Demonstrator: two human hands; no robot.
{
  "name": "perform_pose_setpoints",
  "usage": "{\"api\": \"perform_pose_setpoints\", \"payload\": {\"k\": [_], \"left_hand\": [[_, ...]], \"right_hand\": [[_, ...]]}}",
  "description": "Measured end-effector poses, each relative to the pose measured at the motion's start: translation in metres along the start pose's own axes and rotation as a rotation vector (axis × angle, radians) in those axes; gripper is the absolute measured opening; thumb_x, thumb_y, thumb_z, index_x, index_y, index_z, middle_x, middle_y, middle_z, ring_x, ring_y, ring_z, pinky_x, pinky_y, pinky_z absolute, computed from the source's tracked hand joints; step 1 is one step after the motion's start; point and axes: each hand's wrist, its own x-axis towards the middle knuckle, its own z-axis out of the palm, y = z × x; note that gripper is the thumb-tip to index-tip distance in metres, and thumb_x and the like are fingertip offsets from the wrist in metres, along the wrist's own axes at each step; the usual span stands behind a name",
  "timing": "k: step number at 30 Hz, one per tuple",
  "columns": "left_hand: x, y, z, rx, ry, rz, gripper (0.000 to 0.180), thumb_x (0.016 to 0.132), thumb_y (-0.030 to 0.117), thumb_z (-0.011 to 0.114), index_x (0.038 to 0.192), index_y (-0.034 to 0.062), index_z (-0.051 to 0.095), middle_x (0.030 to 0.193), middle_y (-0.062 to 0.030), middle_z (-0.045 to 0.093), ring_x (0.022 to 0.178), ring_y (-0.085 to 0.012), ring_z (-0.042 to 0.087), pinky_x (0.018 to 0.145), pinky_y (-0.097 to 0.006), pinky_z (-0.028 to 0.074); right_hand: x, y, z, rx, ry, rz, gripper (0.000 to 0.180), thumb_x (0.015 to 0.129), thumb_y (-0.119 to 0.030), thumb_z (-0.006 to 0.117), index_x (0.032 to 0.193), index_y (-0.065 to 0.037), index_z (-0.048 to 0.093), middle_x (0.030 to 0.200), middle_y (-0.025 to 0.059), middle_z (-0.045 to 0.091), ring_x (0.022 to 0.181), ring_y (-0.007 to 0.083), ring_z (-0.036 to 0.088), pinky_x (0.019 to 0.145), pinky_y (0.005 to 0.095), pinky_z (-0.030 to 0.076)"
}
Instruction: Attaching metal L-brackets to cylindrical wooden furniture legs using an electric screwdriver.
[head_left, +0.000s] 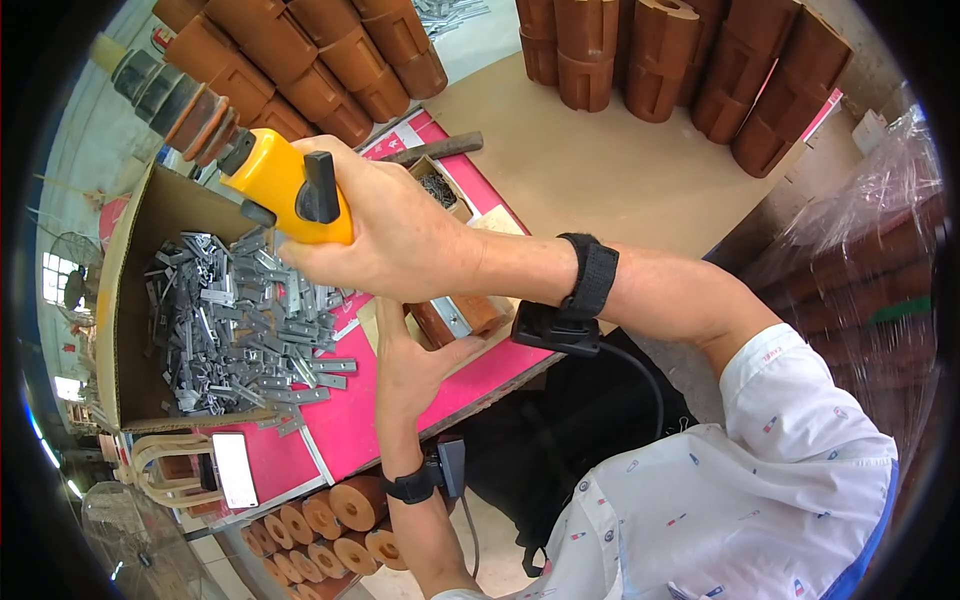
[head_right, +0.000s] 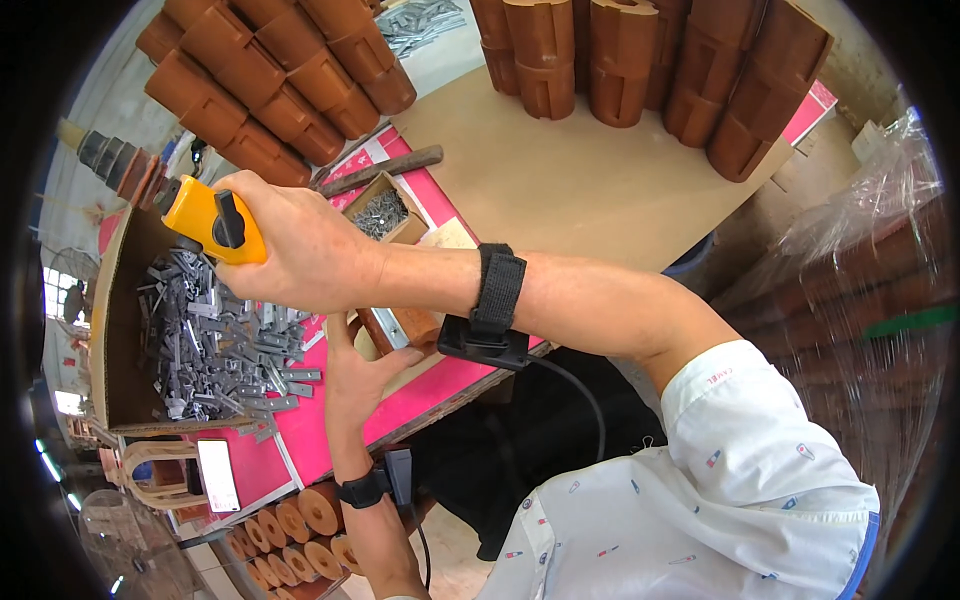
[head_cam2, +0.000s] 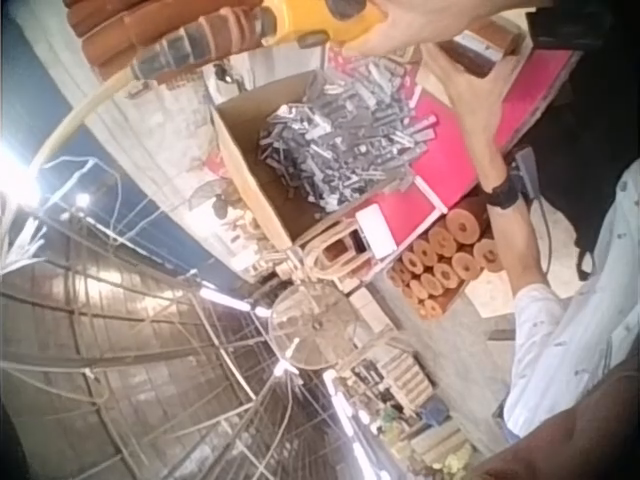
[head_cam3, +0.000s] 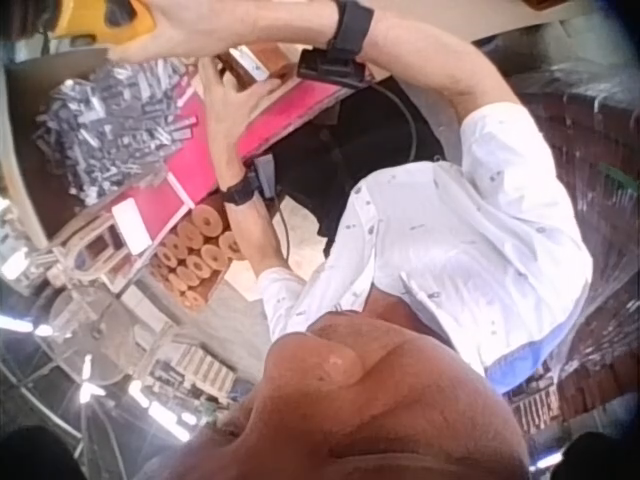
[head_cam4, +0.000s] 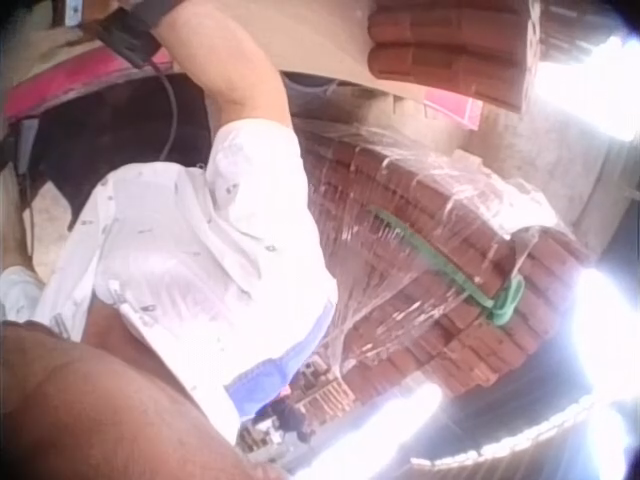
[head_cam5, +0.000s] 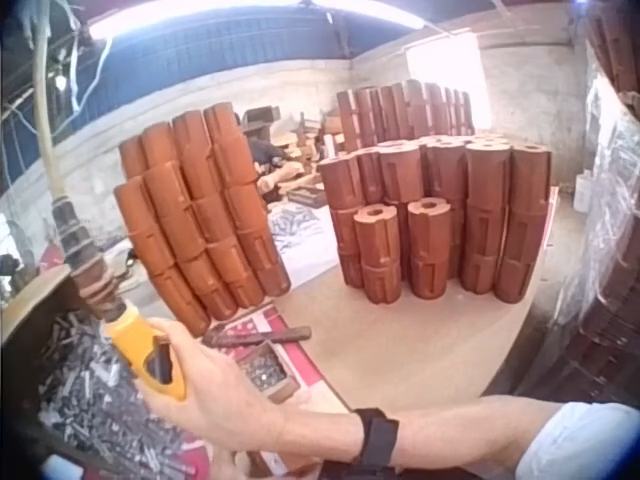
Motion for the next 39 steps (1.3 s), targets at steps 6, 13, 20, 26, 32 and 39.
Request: {"api": "perform_pose_setpoints", "payload": {"k": [6,13,20,26,32,39], "left_hand": [[-0.001,0.001,0.002,-0.033,-0.002,-0.039,0.092,0.059,0.009,0.085,0.135,0.0017,0.035,0.132,-0.0173,0.044,0.122,-0.0329,0.047,0.101,-0.042,0.042],[0.001,0.002,0.002,-0.032,-0.001,-0.051,0.090,0.059,0.010,0.086,0.134,0.0014,0.036,0.131,-0.0172,0.044,0.121,-0.0328,0.047,0.101,-0.042,0.042],[0.001,0.001,0.003,-0.085,0.012,-0.053,0.088,0.060,0.018,0.086,0.132,0.0017,0.039,0.126,-0.0136,0.048,0.119,-0.0282,0.048,0.101,-0.040,0.039],[0.005,-0.010,-0.004,-0.031,0.000,0.090,0.082,0.061,0.017,0.085,0.130,0.0010,0.042,0.124,-0.0125,0.049,0.116,-0.0274,0.050,0.100,-0.038,0.039],[0.063,-0.036,-0.035,0.192,0.185,0.075,0.036,0.080,0.023,0.067,0.109,0.0015,0.060,0.104,-0.0163,0.064,0.100,-0.0338,0.062,0.086,-0.041,0.048],[0.116,-0.055,-0.034,0.515,0.094,0.150,0.031,0.085,0.028,0.059,0.102,0.0021,0.065,0.099,-0.0194,0.067,0.097,-0.0373,0.063,0.082,-0.044,0.049]], "right_hand": [[0.000,-0.002,0.002,0.045,0.005,0.009,0.053,0.072,-0.013,0.071,0.114,0.002,0.043,0.089,0.0227,0.061,0.084,0.0399,0.063,0.073,0.0419,0.050],[-0.001,0.003,0.004,0.058,0.022,-0.010,0.053,0.072,-0.013,0.071,0.114,0.002,0.043,0.089,0.0228,0.062,0.083,0.0406,0.063,0.073,0.0428,0.050],[-0.006,0.007,0.002,0.085,0.001,0.028,0.053,0.074,-0.014,0.071,0.115,0.001,0.043,0.087,0.0226,0.062,0.082,0.0402,0.063,0.071,0.0422,0.050],[-0.003,0.000,-0.006,0.229,-0.066,0.177,0.053,0.074,-0.016,0.072,0.115,0.001,0.044,0.086,0.0199,0.062,0.082,0.0369,0.064,0.073,0.0395,0.049],[-0.009,0.007,-0.005,0.188,0.008,0.132,0.057,0.076,-0.019,0.072,0.121,0.000,0.044,0.087,0.0178,0.062,0.082,0.0337,0.064,0.075,0.0374,0.050],[-0.011,0.007,-0.004,0.174,-0.029,0.180,0.053,0.079,-0.015,0.073,0.122,-0.001,0.045,0.094,0.0112,0.064,0.087,0.0179,0.064,0.078,0.0310,0.050]]}}
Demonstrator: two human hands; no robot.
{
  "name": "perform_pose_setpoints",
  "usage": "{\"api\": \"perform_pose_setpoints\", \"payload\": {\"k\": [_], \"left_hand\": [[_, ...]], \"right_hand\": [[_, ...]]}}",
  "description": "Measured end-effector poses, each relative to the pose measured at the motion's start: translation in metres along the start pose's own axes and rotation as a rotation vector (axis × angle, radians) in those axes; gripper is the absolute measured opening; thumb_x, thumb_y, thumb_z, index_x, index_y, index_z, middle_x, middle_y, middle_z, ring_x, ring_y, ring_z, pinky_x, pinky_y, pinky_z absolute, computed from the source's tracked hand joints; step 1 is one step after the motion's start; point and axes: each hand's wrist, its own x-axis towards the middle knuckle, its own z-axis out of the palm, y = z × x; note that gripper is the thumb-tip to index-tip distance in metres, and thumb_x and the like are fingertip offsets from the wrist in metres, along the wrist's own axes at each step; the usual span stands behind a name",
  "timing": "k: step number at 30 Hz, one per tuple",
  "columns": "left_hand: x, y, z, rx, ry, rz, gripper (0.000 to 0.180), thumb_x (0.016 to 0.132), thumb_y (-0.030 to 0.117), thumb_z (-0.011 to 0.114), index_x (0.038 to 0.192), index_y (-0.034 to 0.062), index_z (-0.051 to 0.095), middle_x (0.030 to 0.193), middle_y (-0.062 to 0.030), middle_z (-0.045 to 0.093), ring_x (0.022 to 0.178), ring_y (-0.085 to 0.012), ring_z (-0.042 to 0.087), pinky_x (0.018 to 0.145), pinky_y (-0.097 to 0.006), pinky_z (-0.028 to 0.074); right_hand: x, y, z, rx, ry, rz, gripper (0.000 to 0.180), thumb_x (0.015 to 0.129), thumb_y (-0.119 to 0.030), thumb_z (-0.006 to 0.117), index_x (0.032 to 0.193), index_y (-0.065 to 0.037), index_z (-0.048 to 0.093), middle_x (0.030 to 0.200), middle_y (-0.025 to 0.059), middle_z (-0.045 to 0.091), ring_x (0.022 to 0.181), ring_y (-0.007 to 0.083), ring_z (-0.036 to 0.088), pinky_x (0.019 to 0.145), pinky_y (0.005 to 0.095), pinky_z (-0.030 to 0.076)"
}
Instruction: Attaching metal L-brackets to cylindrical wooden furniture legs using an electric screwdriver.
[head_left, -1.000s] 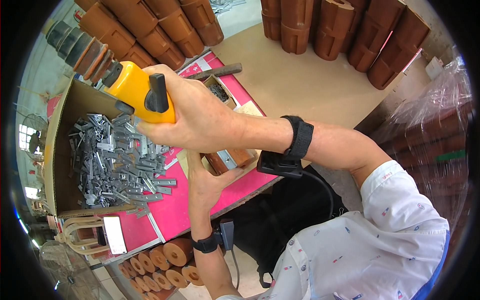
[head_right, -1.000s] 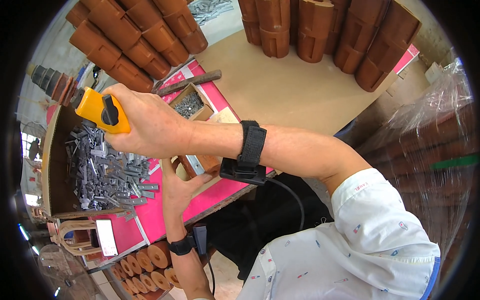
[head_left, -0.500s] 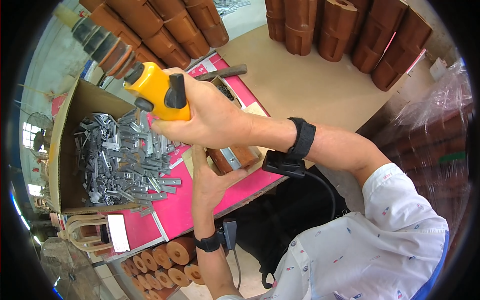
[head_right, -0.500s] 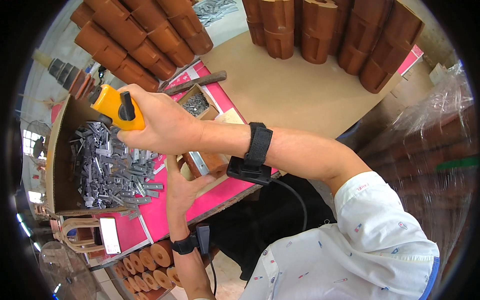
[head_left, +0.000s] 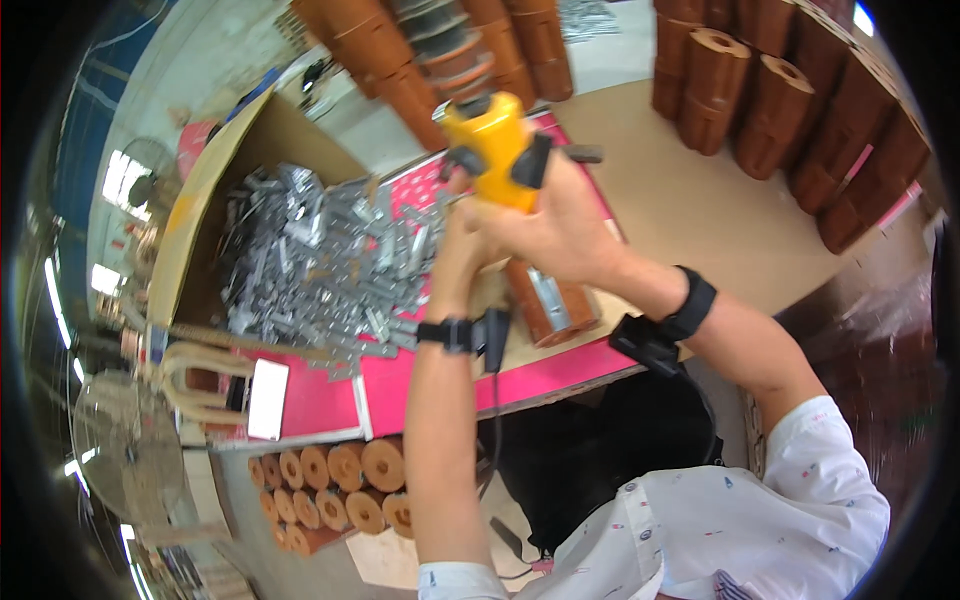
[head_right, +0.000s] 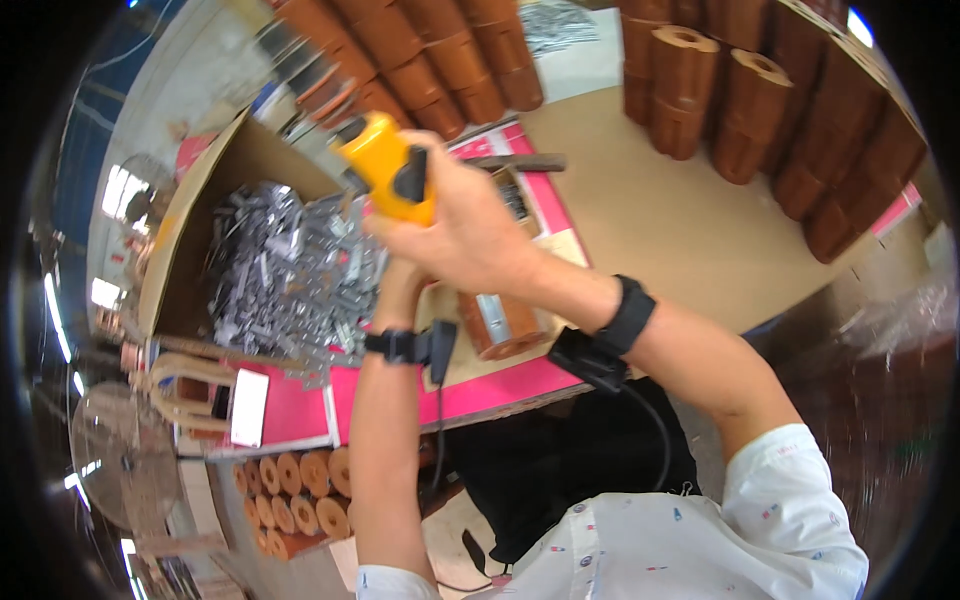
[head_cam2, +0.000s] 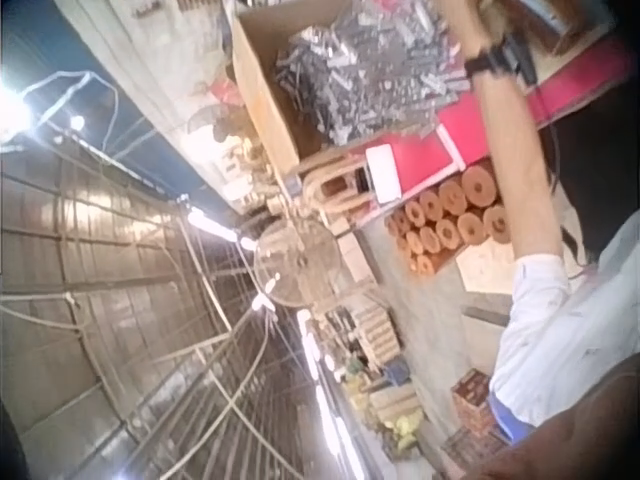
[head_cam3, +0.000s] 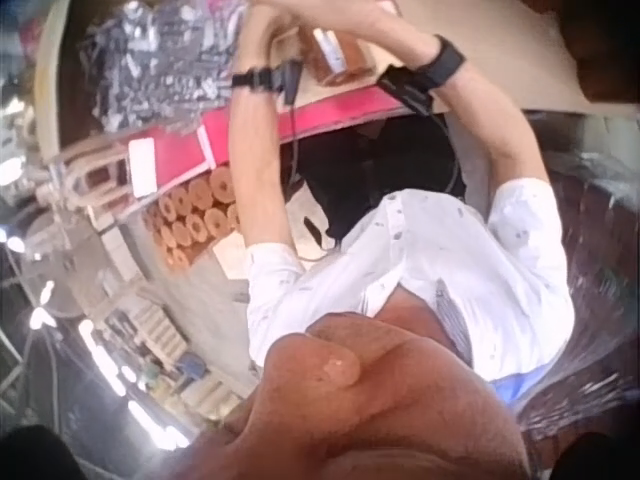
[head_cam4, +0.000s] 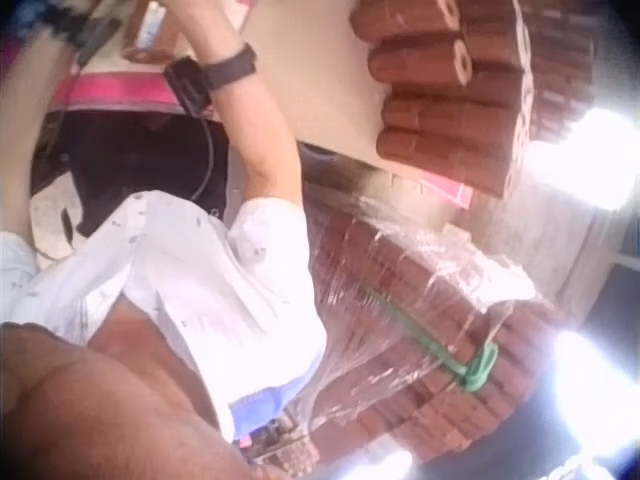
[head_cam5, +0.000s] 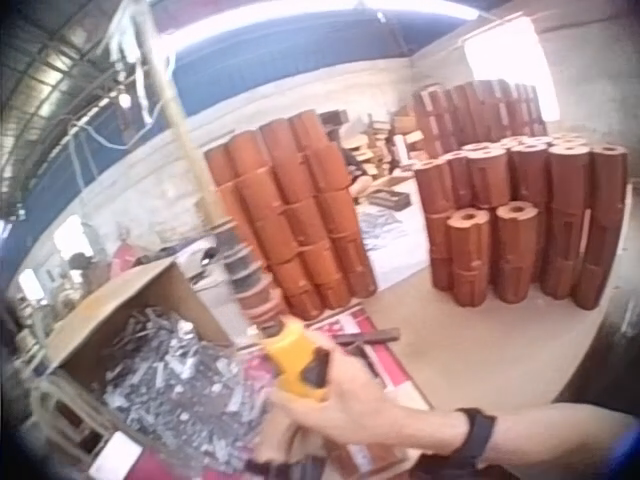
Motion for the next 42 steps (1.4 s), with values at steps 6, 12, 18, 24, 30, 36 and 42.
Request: {"api": "perform_pose_setpoints", "payload": {"k": [6,12,18,24,30,36,42], "left_hand": [[0.020,-0.004,0.021,0.105,-0.205,-0.026,0.032,0.085,0.029,0.057,0.101,0.0026,0.066,0.099,-0.0206,0.067,0.097,-0.0384,0.062,0.081,-0.045,0.049],[0.010,-0.030,0.035,0.003,0.111,0.059,0.032,0.086,0.029,0.056,0.084,0.0001,0.070,0.090,-0.0263,0.066,0.089,-0.0422,0.063,0.080,-0.048,0.049],[-0.002,0.000,0.015,-0.132,0.370,-0.154,0.019,0.075,0.016,0.065,0.071,-0.0020,0.062,0.071,-0.0238,0.064,0.069,-0.0417,0.063,0.064,-0.045,0.050],[-0.045,0.024,-0.021,-0.300,0.416,-0.413,0.018,0.072,0.016,0.068,0.070,-0.0006,0.062,0.068,-0.0122,0.067,0.062,-0.0192,0.063,0.062,-0.033,0.049],[-0.085,0.025,-0.030,-0.431,0.381,-0.498,0.008,0.075,0.005,0.063,0.072,-0.0021,0.060,0.071,-0.0109,0.067,0.068,-0.0134,0.064,0.063,-0.027,0.051],[-0.123,0.036,-0.026,-0.777,0.285,-0.533,0.007,0.085,0.005,0.061,0.086,-0.0004,0.056,0.083,-0.0113,0.066,0.071,-0.0147,0.065,0.063,-0.026,0.053],[-0.143,0.043,-0.019,-0.850,0.230,-0.521,0.010,0.086,0.005,0.063,0.088,-0.0006,0.055,0.080,-0.0079,0.063,0.072,-0.0140,0.065,0.063,-0.026,0.053]], "right_hand": [[-0.001,-0.005,-0.004,0.008,-0.021,0.117,0.036,0.082,-0.013,0.072,0.109,-0.001,0.051,0.090,0.0051,0.062,0.082,0.0130,0.061,0.075,0.0283,0.050],[-0.001,-0.012,0.002,0.063,-0.041,0.039,0.018,0.089,-0.007,0.060,0.104,0.001,0.055,0.089,0.0054,0.062,0.074,0.0102,0.061,0.068,0.0247,0.051],[-0.001,-0.012,-0.002,0.034,-0.059,0.097,0.026,0.087,-0.010,0.066,0.106,-0.001,0.051,0.091,0.0025,0.060,0.082,0.0082,0.056,0.073,0.0246,0.048],[-0.002,-0.010,-0.002,0.099,-0.066,0.083,0.025,0.087,-0.010,0.066,0.105,-0.001,0.052,0.090,0.0029,0.061,0.076,0.0086,0.059,0.069,0.0242,0.049],[-0.002,-0.008,-0.002,0.072,-0.054,0.073,0.023,0.088,-0.011,0.066,0.104,0.000,0.054,0.086,0.0033,0.062,0.073,0.0088,0.061,0.065,0.0239,0.051],[-0.001,-0.005,0.000,0.090,-0.028,0.072,0.025,0.088,-0.011,0.065,0.106,0.000,0.052,0.086,0.0039,0.062,0.073,0.0093,0.061,0.065,0.0240,0.051],[0.000,-0.006,0.001,0.065,-0.027,0.074,0.025,0.088,-0.011,0.066,0.105,0.000,0.052,0.088,0.0052,0.063,0.073,0.0103,0.062,0.064,0.0248,0.051]]}}
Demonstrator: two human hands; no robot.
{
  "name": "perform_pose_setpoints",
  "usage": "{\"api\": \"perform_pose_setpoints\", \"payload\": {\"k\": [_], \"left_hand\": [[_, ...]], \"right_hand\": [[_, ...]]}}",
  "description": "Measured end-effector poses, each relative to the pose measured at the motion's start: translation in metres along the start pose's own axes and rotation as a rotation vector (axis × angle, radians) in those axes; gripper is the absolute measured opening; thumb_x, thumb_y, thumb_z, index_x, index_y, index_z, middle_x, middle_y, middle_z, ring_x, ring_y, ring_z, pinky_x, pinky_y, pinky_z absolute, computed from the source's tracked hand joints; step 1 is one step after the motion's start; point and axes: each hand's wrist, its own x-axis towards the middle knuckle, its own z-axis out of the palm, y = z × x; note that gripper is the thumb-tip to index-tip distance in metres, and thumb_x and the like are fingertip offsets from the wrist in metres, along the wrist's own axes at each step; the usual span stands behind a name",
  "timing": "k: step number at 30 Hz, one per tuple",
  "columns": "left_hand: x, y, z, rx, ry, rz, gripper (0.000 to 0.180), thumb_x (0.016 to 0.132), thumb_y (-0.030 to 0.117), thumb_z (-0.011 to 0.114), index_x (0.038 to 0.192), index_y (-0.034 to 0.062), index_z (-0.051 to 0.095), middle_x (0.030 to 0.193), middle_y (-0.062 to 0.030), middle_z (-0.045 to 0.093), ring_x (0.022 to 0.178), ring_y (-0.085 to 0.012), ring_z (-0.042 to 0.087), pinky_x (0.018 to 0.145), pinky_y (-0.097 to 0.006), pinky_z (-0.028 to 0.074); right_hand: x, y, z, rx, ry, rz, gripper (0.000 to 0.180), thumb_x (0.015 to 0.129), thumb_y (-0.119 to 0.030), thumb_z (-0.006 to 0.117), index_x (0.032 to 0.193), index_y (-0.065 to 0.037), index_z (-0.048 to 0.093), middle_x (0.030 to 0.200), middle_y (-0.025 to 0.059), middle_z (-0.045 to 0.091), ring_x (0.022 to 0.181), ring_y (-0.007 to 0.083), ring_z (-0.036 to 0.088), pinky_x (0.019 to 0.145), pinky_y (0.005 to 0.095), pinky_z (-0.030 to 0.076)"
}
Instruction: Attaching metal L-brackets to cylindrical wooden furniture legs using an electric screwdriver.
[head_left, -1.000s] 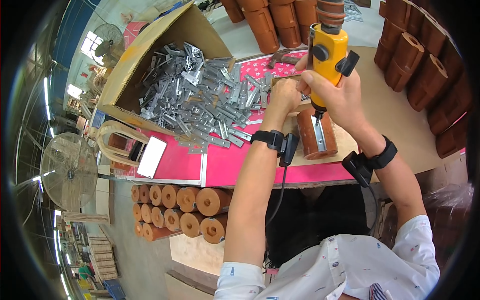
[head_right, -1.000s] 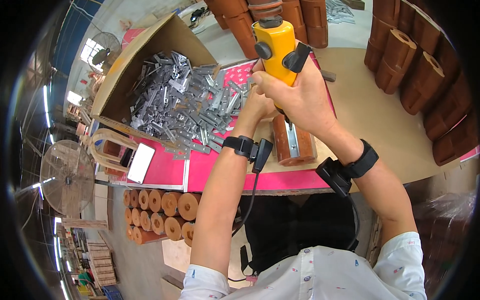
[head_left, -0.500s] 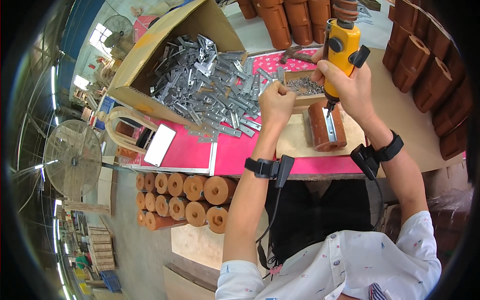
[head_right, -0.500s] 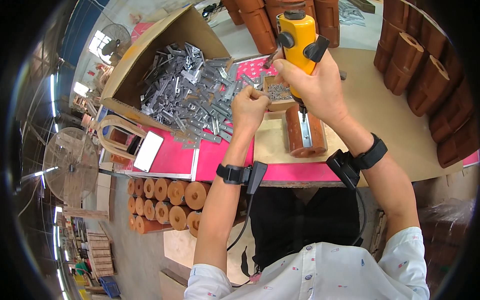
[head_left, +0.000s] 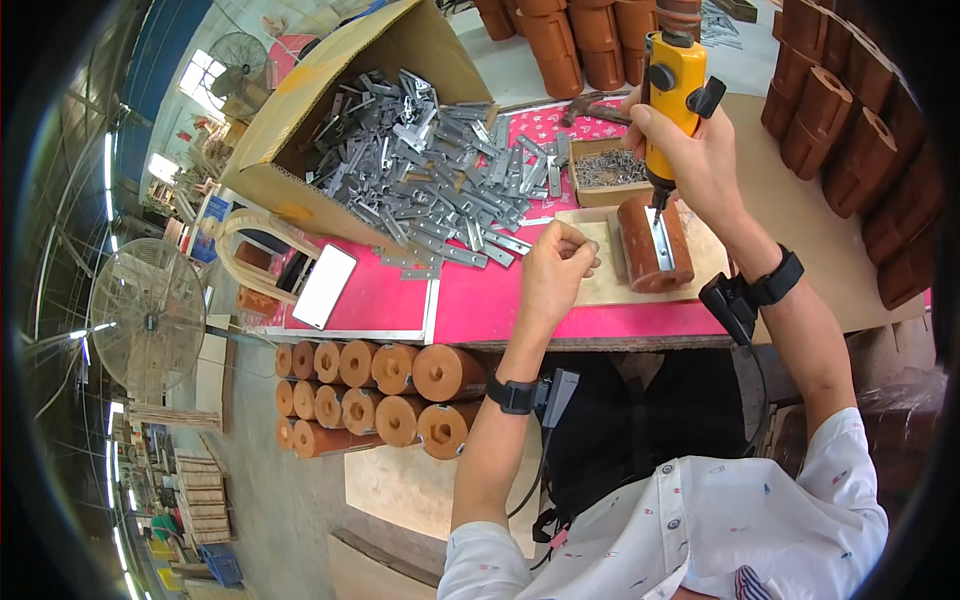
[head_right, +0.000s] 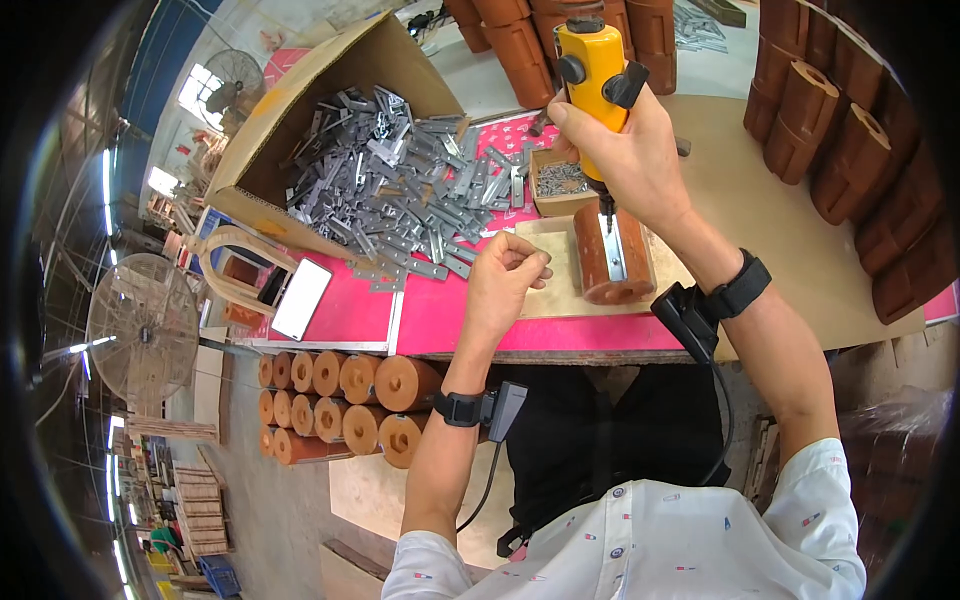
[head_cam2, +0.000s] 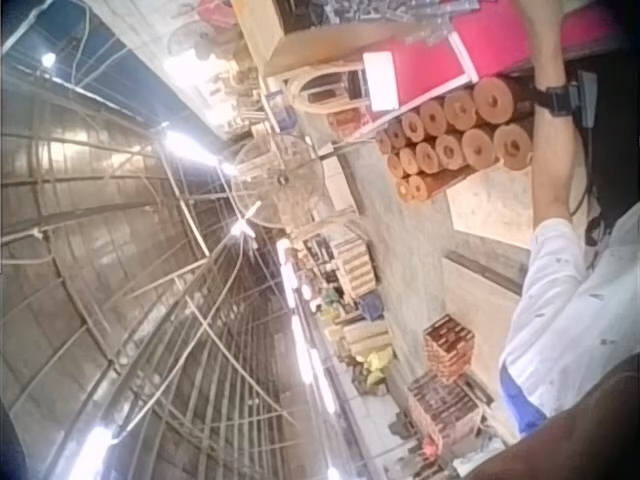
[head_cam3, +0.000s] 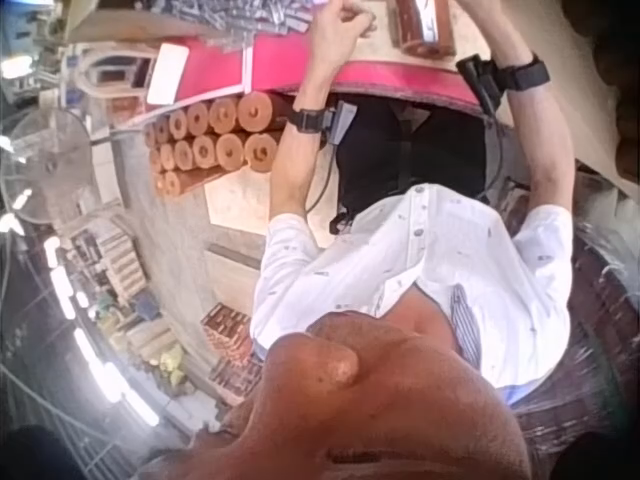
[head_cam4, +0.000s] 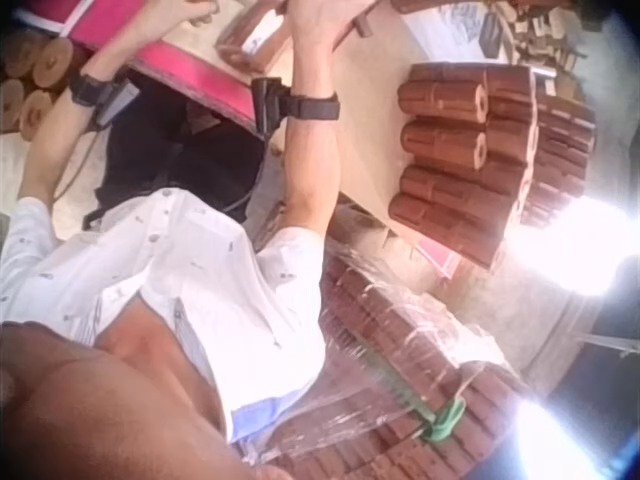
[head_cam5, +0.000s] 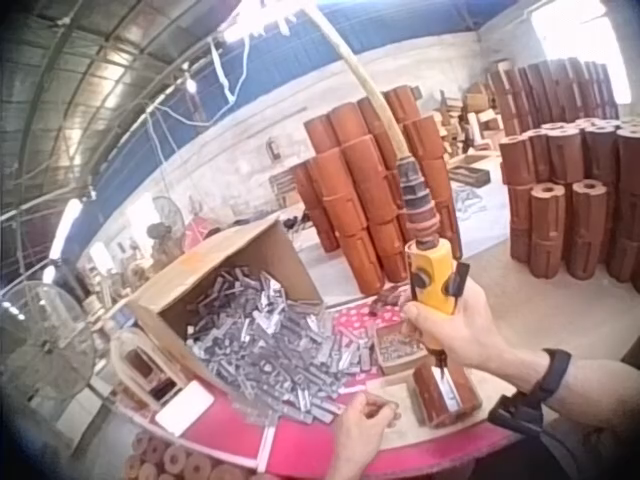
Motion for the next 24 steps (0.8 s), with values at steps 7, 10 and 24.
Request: {"api": "perform_pose_setpoints", "payload": {"k": [7,10,24], "left_hand": [[-0.013,-0.001,0.006,-0.040,-0.046,0.070,0.016,0.087,0.007,0.065,0.097,-0.0031,0.060,0.080,-0.0055,0.063,0.074,-0.0120,0.062,0.069,-0.025,0.050],[-0.016,-0.004,0.010,0.031,-0.034,0.165,0.019,0.087,0.006,0.065,0.103,-0.0025,0.063,0.082,-0.0042,0.064,0.075,-0.0107,0.061,0.070,-0.024,0.048],[-0.025,0.013,0.041,0.023,-0.021,0.342,0.028,0.084,0.000,0.068,0.111,0.0012,0.062,0.094,-0.0072,0.070,0.088,-0.0135,0.065,0.079,-0.028,0.051]], "right_hand": [[0.005,-0.022,-0.001,0.028,0.008,-0.024,0.024,0.088,-0.014,0.067,0.102,0.001,0.055,0.081,0.0072,0.066,0.071,0.0120,0.065,0.062,0.0247,0.052],[0.002,-0.035,-0.001,-0.008,0.005,-0.034,0.022,0.088,-0.015,0.067,0.100,0.002,0.058,0.078,0.0081,0.067,0.070,0.0125,0.065,0.061,0.0244,0.051],[-0.003,-0.064,0.009,0.175,-0.005,0.027,0.038,0.080,-0.015,0.072,0.107,0.001,0.050,0.083,0.0054,0.062,0.069,0.0101,0.062,0.062,0.0262,0.051]]}}
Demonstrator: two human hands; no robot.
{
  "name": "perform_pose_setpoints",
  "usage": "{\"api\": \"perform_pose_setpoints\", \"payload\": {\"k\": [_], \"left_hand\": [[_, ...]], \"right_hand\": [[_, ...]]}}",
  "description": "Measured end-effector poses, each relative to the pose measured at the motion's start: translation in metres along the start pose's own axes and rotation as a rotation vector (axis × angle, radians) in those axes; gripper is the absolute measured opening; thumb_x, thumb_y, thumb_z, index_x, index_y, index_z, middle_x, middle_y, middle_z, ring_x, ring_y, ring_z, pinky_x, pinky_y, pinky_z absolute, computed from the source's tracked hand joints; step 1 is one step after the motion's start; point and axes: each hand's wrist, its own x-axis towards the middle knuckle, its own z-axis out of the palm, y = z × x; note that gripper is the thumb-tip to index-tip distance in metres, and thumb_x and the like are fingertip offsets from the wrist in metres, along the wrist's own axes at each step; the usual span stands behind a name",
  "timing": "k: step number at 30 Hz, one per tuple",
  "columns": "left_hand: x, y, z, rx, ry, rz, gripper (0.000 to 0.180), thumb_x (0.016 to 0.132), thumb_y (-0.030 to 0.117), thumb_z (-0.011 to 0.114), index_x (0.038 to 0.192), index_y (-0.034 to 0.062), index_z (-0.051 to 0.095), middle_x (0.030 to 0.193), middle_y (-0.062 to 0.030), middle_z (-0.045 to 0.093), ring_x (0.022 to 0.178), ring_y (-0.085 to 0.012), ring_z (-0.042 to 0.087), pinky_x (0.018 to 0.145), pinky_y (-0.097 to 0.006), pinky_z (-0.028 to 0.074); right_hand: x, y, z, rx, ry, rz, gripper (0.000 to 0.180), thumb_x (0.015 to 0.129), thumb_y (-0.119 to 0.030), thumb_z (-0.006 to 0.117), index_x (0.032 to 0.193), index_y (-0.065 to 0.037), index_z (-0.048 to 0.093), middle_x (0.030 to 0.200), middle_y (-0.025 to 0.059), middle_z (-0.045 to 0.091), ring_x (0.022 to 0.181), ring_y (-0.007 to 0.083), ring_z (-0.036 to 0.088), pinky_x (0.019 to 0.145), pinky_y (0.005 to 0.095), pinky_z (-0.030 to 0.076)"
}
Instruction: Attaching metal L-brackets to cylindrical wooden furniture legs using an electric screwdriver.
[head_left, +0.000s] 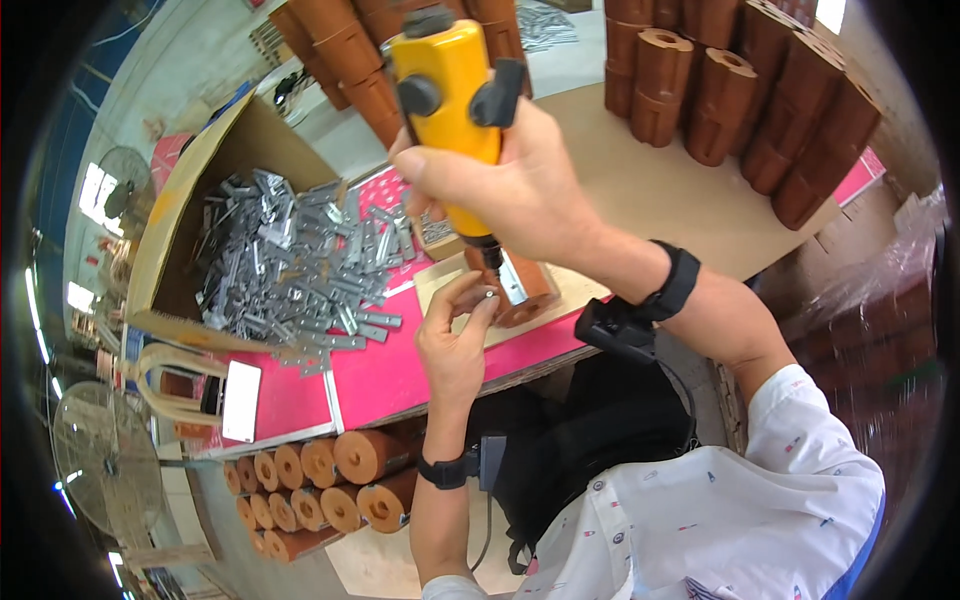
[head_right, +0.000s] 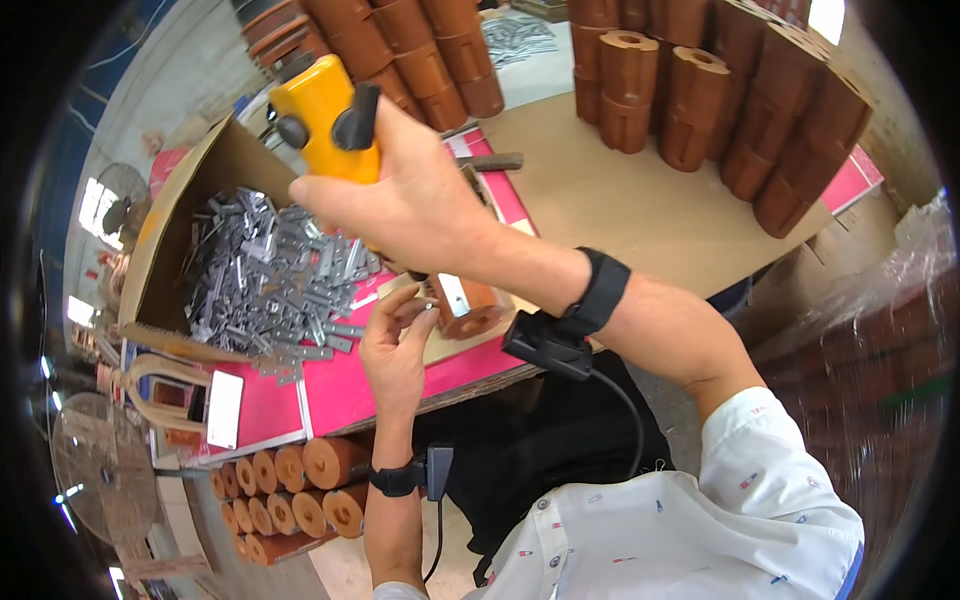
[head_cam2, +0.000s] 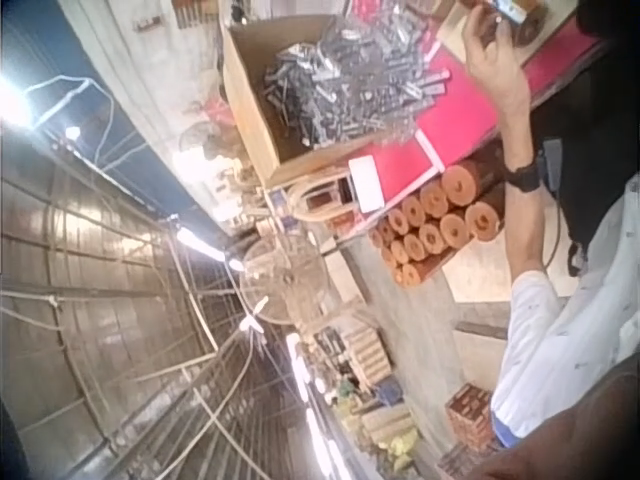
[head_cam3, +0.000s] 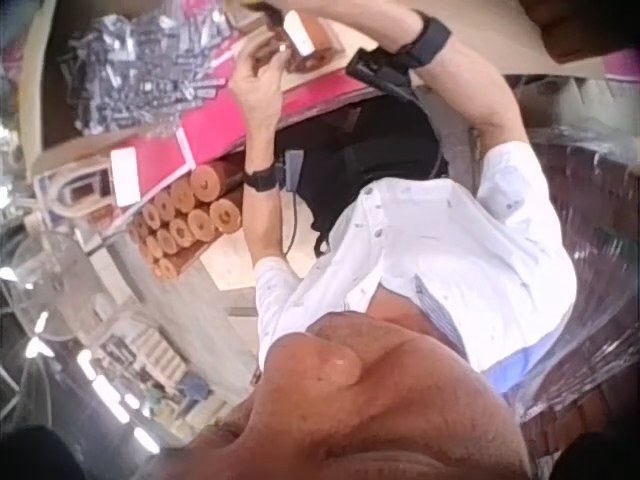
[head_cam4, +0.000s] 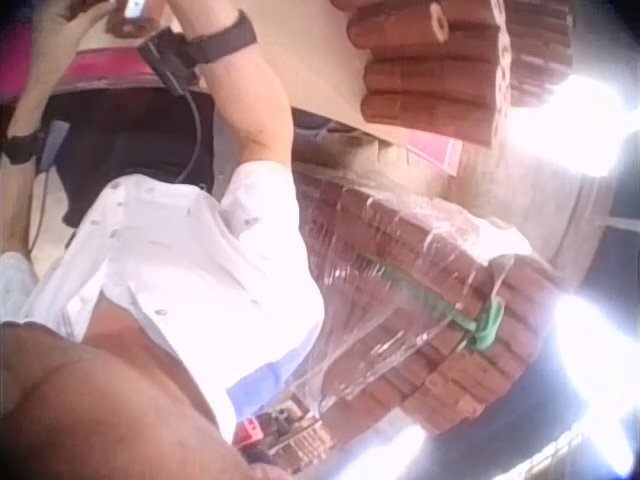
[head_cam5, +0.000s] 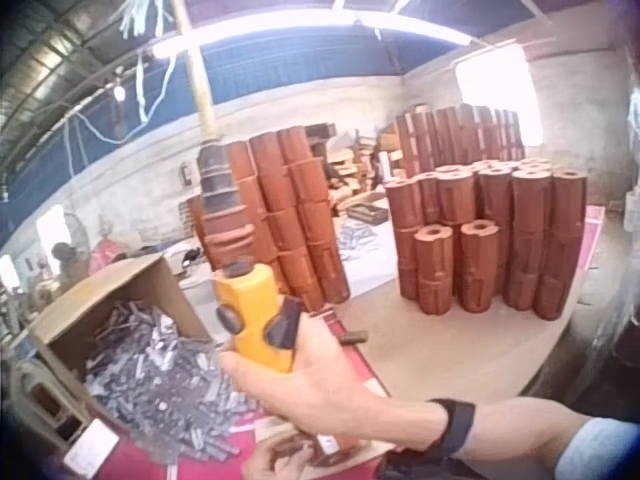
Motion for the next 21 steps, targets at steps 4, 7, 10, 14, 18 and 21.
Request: {"api": "perform_pose_setpoints", "payload": {"k": [4,7,10,14,18,21], "left_hand": [[0.000,0.003,0.008,-0.031,-0.002,-0.026,0.029,0.083,-0.001,0.068,0.112,0.0004,0.062,0.095,-0.0081,0.070,0.088,-0.0134,0.065,0.081,-0.028,0.050],[0.001,0.005,0.012,-0.049,-0.005,-0.055,0.031,0.083,-0.001,0.068,0.113,-0.0002,0.062,0.096,-0.0093,0.069,0.087,-0.0139,0.064,0.080,-0.028,0.050],[0.002,0.005,0.010,-0.050,0.003,-0.056,0.032,0.083,-0.002,0.067,0.114,-0.0010,0.061,0.096,-0.0100,0.069,0.088,-0.0141,0.064,0.080,-0.028,0.050],[0.002,0.004,0.013,-0.082,0.012,-0.070,0.031,0.083,-0.002,0.067,0.113,-0.0020,0.061,0.097,-0.0098,0.068,0.089,-0.0137,0.063,0.080,-0.028,0.050],[0.002,0.002,0.014,-0.078,0.009,-0.056,0.030,0.084,-0.002,0.067,0.113,-0.0024,0.061,0.098,-0.0100,0.068,0.090,-0.0137,0.063,0.080,-0.027,0.050],[0.002,0.003,0.016,-0.071,0.020,-0.057,0.030,0.084,-0.002,0.067,0.113,-0.0024,0.061,0.098,-0.0104,0.068,0.090,-0.0138,0.063,0.080,-0.027,0.050]], "right_hand": [[-0.002,0.003,0.001,0.029,0.026,-0.017,0.039,0.080,-0.015,0.071,0.108,0.001,0.050,0.083,0.0048,0.061,0.072,0.0101,0.061,0.065,0.0272,0.051],[-0.003,0.004,-0.002,0.012,0.018,0.004,0.039,0.079,-0.016,0.072,0.107,0.001,0.051,0.083,0.0053,0.062,0.073,0.0106,0.061,0.066,0.0274,0.051],[-0.004,0.013,-0.002,-0.027,0.022,0.002,0.041,0.078,-0.019,0.073,0.106,0.001,0.051,0.083,0.0073,0.063,0.073,0.0122,0.061,0.067,0.0290,0.051],[-0.004,0.013,-0.003,-0.061,0.044,-0.018,0.043,0.076,-0.022,0.073,0.103,0.002,0.051,0.083,0.0107,0.064,0.073,0.0150,0.061,0.068,0.0321,0.050],[-0.005,0.011,-0.004,-0.101,0.035,-0.033,0.044,0.075,-0.022,0.073,0.102,0.004,0.050,0.082,0.0136,0.064,0.073,0.0180,0.062,0.069,0.0333,0.050],[-0.003,0.017,-0.004,-0.066,0.025,-0.049,0.044,0.075,-0.021,0.072,0.102,0.005,0.050,0.082,0.0159,0.064,0.074,0.0205,0.063,0.070,0.0338,0.050]]}}
